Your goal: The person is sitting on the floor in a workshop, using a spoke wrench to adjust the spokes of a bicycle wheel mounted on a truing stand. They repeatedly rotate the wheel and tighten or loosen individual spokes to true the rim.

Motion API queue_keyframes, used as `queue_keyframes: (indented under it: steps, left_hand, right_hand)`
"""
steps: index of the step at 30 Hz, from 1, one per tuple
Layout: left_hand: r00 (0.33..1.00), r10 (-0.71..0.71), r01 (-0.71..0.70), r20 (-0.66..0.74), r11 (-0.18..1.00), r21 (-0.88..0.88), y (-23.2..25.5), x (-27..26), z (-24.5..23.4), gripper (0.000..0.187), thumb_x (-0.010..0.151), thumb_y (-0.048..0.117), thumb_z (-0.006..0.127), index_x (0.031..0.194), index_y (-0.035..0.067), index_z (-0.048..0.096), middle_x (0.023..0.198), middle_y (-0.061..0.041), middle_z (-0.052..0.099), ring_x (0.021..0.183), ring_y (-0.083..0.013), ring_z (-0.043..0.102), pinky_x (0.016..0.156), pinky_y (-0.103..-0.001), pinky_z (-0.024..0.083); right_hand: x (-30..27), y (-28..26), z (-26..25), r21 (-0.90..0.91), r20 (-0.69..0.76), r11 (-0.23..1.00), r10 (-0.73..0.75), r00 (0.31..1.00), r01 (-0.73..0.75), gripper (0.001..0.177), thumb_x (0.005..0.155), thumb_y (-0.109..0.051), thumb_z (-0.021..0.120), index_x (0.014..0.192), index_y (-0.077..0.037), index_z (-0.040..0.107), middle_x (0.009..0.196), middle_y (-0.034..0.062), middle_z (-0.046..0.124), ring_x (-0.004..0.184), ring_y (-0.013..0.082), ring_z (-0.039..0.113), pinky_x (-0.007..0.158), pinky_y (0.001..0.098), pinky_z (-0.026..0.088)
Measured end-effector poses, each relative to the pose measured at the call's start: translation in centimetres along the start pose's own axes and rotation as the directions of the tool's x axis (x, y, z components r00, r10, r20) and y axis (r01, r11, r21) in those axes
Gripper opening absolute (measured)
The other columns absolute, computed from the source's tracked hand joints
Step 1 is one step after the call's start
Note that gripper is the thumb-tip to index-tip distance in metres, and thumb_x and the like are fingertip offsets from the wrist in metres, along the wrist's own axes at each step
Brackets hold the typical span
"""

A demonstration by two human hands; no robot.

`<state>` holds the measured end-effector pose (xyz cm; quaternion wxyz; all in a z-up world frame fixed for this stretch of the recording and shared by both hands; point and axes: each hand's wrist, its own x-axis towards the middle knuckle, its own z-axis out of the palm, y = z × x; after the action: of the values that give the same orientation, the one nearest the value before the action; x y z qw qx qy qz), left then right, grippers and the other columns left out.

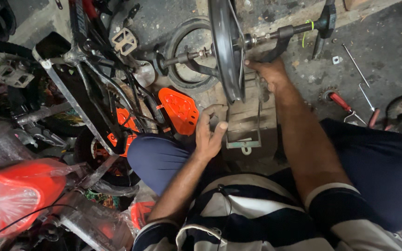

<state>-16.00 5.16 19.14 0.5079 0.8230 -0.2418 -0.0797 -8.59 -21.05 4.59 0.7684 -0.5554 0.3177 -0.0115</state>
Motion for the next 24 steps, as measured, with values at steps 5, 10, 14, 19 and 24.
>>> queue_keyframes:
  steps: [5, 10, 14, 19, 24]
  left_hand:
    - [1.0, 0.013, -0.011, -0.023, 0.997, 0.072, 0.7, 1.1, 0.0, 0.055, 0.101, 0.038, 0.067, 0.136, -0.002, 0.054, 0.126, -0.02, 0.065, 0.118, -0.0311, 0.064, 0.104, -0.041, 0.05]
    - [1.0, 0.008, -0.006, -0.029, 0.997, 0.074, 1.8, 2.0, 0.0, 0.054, 0.1, 0.035, 0.069, 0.136, -0.002, 0.055, 0.123, -0.019, 0.067, 0.112, -0.0303, 0.067, 0.099, -0.04, 0.053]
    - [0.998, 0.063, -0.061, -0.009, 0.981, 0.183, 2.8, 2.9, 0.0, 0.053, 0.094, 0.031, 0.075, 0.132, -0.003, 0.056, 0.117, -0.02, 0.066, 0.106, -0.0323, 0.066, 0.094, -0.042, 0.054]
    - [0.987, 0.159, -0.162, 0.036, 0.926, 0.342, 3.7, 4.4, 0.3, 0.048, 0.092, 0.027, 0.08, 0.125, -0.003, 0.061, 0.105, -0.018, 0.069, 0.096, -0.033, 0.07, 0.085, -0.042, 0.056]
    - [0.964, 0.264, -0.253, 0.023, 0.895, 0.367, 4.4, 5.0, 0.3, 0.037, 0.09, 0.021, 0.08, 0.113, -0.003, 0.064, 0.101, -0.019, 0.069, 0.093, -0.038, 0.068, 0.079, -0.043, 0.056]
  right_hand:
    - [0.0, 0.0, 0.0, 0.009, 0.006, 0.999, 0.046, 0.999, -0.046, 0.044, 0.076, -0.015, 0.09, 0.114, -0.007, 0.071, 0.107, 0.0024, 0.074, 0.092, 0.0166, 0.068, 0.063, 0.0334, 0.048]
    - [-0.1, 0.0, 0.0, 0.129, 0.054, 0.985, -0.119, 0.991, 0.111, 0.051, 0.075, -0.01, 0.093, 0.12, -0.006, 0.068, 0.115, 0.0029, 0.075, 0.105, 0.0155, 0.071, 0.085, 0.0271, 0.058]
    - [-0.3, -0.5, 0.1, 0.061, 0.025, 0.997, 0.037, 0.999, -0.038, 0.048, 0.076, -0.01, 0.089, 0.12, -0.006, 0.068, 0.112, 0.004, 0.074, 0.1, 0.0187, 0.07, 0.075, 0.0348, 0.053]
    - [-0.3, -0.5, 0.0, 0.075, 0.053, 0.996, -0.047, 0.997, 0.043, 0.05, 0.076, -0.006, 0.091, 0.12, -0.009, 0.066, 0.115, 0.0014, 0.073, 0.108, 0.0157, 0.07, 0.093, 0.0306, 0.059]
    - [0.5, 0.9, -0.1, 0.136, 0.063, 0.989, -0.068, 0.996, 0.059, 0.044, 0.077, -0.005, 0.089, 0.116, -0.005, 0.068, 0.112, 0.0052, 0.074, 0.104, 0.0191, 0.071, 0.087, 0.0327, 0.059]
